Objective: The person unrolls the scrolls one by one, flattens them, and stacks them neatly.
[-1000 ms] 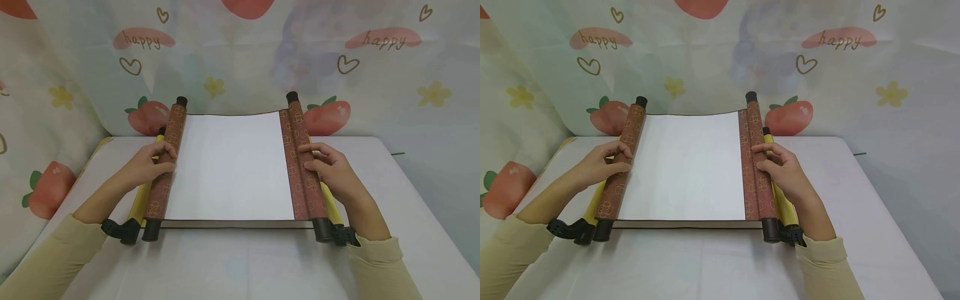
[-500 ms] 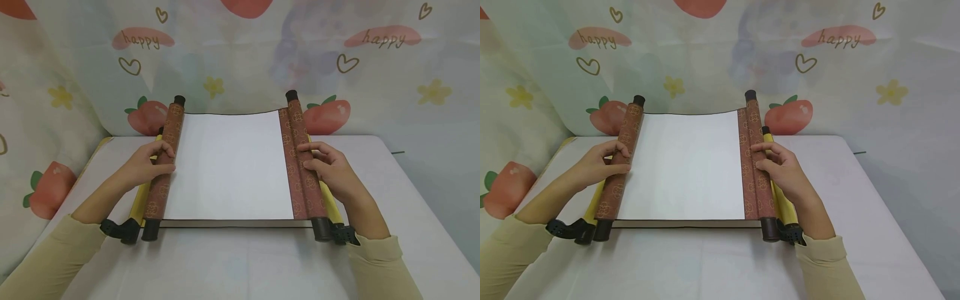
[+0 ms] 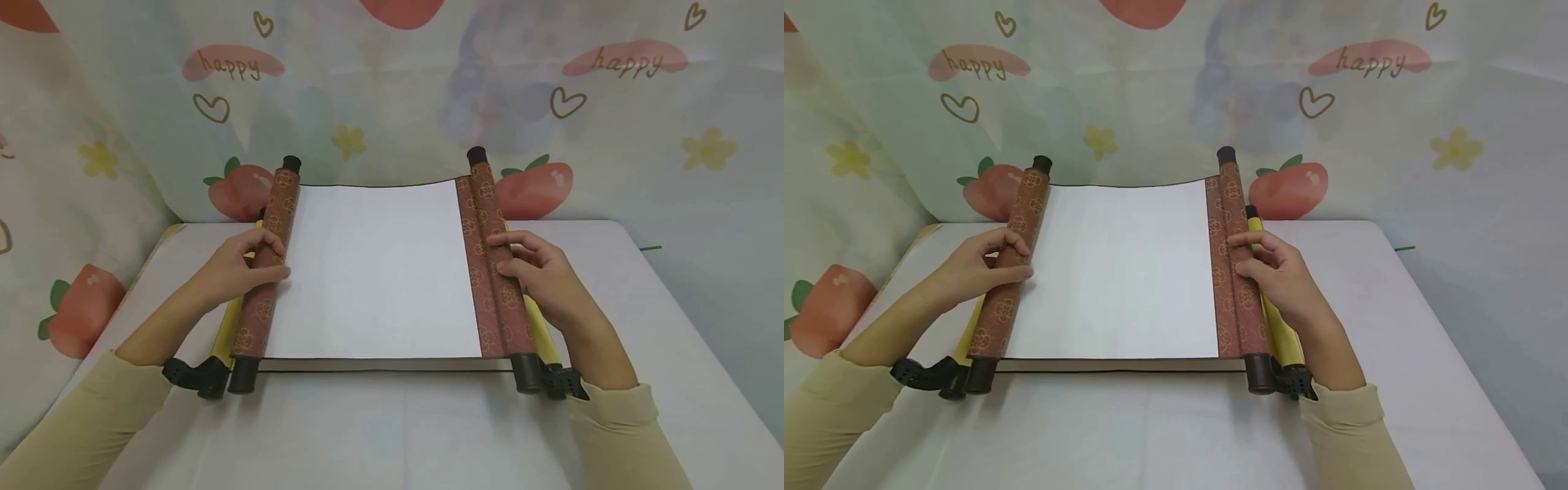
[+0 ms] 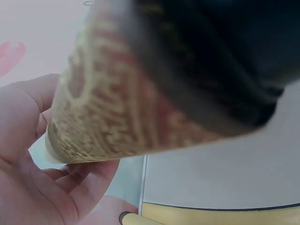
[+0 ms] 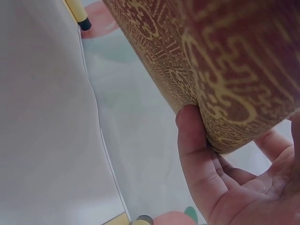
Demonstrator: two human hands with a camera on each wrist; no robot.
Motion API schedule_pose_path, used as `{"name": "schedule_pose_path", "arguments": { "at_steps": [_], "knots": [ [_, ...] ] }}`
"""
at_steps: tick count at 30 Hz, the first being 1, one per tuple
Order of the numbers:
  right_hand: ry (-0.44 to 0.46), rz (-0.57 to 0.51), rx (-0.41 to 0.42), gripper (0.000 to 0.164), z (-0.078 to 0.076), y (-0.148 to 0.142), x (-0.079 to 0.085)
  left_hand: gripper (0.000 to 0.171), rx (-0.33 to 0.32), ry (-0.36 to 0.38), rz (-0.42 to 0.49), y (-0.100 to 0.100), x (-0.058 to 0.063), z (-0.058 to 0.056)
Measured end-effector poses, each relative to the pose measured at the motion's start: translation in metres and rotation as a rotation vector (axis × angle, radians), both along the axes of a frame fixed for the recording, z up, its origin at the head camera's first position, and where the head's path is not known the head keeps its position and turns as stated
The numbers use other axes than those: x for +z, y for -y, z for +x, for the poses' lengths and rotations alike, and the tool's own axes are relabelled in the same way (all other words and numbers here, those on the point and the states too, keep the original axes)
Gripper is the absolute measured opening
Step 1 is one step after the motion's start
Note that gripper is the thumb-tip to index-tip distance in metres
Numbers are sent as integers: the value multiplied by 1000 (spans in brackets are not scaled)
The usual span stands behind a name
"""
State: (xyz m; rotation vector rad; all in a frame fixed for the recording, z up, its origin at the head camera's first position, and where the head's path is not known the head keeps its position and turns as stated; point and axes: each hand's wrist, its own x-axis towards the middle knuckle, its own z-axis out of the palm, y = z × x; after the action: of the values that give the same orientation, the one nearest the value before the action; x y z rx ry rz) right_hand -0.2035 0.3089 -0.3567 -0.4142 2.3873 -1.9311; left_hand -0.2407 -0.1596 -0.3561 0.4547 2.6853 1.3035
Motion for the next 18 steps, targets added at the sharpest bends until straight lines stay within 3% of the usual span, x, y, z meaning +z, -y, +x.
{"name": "schedule_pose_path", "arguments": {
  "at_steps": [18],
  "knots": [
    [-7, -25, 18, 31, 1, -2, 1, 21, -9, -8, -20, 2, 3, 1]
  ]
}}
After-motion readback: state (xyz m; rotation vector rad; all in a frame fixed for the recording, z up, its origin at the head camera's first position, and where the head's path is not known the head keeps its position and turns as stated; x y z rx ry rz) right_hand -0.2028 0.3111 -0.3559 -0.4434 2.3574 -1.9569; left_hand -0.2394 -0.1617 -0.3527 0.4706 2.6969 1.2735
